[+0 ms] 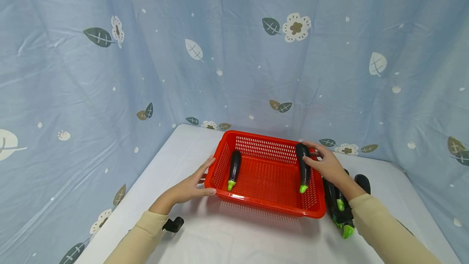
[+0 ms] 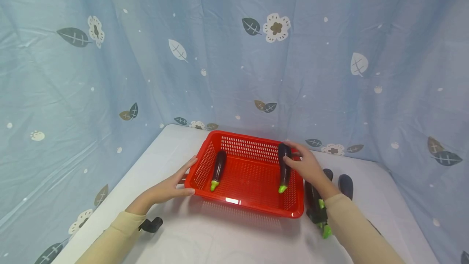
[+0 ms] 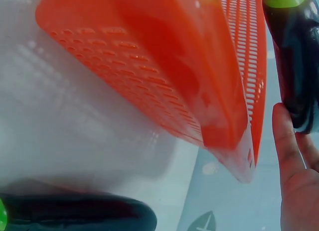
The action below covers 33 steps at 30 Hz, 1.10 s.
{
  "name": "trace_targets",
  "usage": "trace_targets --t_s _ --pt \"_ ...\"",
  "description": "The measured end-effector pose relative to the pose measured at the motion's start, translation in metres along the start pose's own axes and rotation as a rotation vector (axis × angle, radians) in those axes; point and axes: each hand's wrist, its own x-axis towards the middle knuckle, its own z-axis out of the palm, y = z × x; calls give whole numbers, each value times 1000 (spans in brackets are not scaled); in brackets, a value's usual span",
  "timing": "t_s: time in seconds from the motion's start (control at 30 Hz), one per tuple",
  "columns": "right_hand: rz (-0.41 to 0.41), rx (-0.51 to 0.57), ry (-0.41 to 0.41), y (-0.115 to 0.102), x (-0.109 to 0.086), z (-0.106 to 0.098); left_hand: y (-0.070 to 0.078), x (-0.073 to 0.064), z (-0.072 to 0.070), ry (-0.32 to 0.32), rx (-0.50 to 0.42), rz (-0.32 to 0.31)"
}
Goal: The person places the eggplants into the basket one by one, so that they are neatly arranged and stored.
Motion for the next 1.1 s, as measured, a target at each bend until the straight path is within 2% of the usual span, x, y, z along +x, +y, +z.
trace_targets --t_s 0.33,0.6,0.93,1.1 --pt "-22 11 -13 -8 4 9 -1 1 1 -6 10 -3" --pt "5 9 -8 -16 10 11 0 0 1 0 0 4" --pt "-39 57 -41 -21 19 19 0 1 0 -7 7 -20" --pt "-51 81 -61 -26 23 25 1 -1 0 -2 4 -9"
